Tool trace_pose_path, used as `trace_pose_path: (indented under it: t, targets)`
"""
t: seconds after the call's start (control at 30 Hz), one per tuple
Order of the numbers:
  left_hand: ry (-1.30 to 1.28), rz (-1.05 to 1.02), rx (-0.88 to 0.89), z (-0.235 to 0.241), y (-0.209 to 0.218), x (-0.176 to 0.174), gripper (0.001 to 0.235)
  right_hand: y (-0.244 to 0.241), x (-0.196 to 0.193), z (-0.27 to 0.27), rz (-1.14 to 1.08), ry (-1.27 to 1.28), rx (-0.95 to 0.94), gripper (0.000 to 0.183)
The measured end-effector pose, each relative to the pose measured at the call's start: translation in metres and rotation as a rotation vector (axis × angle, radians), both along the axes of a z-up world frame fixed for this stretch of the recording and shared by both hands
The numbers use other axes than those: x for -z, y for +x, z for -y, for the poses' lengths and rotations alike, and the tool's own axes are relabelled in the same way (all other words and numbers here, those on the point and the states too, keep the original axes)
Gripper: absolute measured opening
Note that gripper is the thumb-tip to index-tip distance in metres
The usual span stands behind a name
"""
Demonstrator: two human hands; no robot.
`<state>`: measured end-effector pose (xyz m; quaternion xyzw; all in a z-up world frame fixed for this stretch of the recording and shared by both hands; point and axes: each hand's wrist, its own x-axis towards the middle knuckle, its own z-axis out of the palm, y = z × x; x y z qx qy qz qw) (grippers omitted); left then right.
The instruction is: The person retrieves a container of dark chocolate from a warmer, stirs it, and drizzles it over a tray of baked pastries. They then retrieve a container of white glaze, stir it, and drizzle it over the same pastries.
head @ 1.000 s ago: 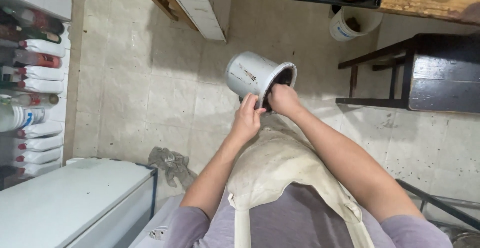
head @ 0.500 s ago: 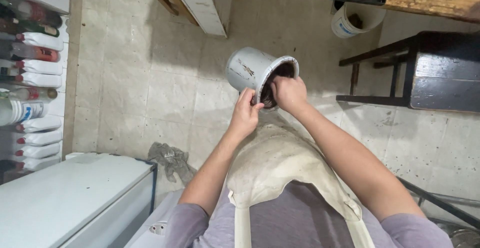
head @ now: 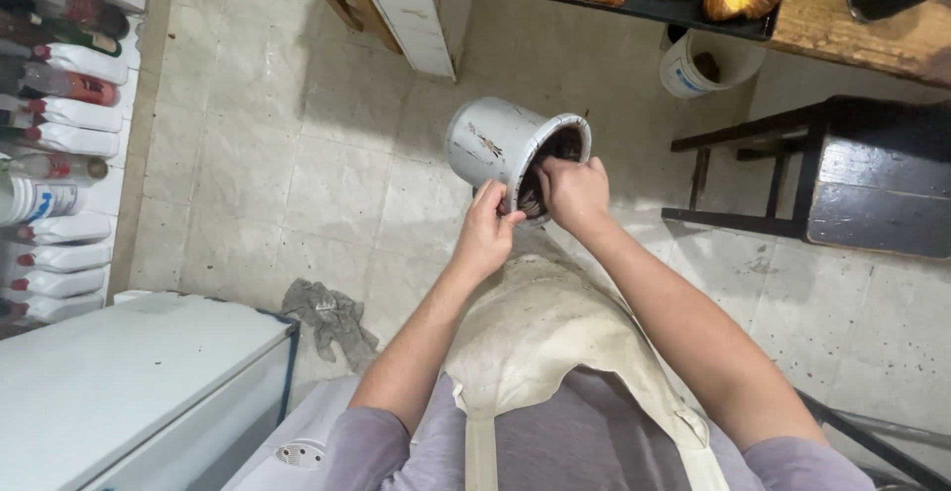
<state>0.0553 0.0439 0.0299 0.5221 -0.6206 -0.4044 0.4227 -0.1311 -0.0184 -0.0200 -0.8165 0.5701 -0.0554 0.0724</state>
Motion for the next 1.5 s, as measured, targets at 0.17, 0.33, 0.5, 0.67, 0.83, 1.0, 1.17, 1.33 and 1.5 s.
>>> trace_pose_path:
  t: [0.17,0.33,0.5,0.67,0.83,1.0,1.17,1.33,1.5]
  targets:
    - [0.003,-0.003,0.005,0.001,0.002,-0.002,0.023,0.0,0.028,0.001,-0.062,-0.071,-0.059,0.023]
    - [0.001,0.004,-0.004,0.003,0.001,0.002,0.022,0.0,0.038,0.002,-0.127,-0.07,-0.031,0.018]
    - [-0.01,-0.008,0.006,0.008,0.001,0.003,0.024,-0.001,0.029,0.009,-0.024,-0.03,-0.024,0.018]
    - [-0.016,0.006,0.03,0.008,0.002,0.006,0.026,0.0,0.033,0.011,0.061,0.115,-0.038,0.022]
    - [0.007,0.026,0.04,0.009,0.003,0.004,0.027,0.003,0.029,0.006,-0.06,0.025,-0.042,0.026]
    - [0.031,-0.013,0.038,0.01,-0.004,0.006,0.028,-0.004,0.013,0.011,-0.073,0.018,0.056,0.025]
    - [0.036,-0.03,0.047,0.01,-0.011,0.004,0.03,-0.013,0.009,0.01,-0.009,0.086,0.039,0.029]
    - [0.06,-0.047,0.055,0.011,-0.012,0.005,0.029,-0.015,-0.002,0.009,0.046,0.173,0.009,0.027]
    - [0.07,-0.081,0.038,0.012,-0.013,0.013,0.029,-0.017,-0.012,0.008,-0.039,0.11,0.059,0.026]
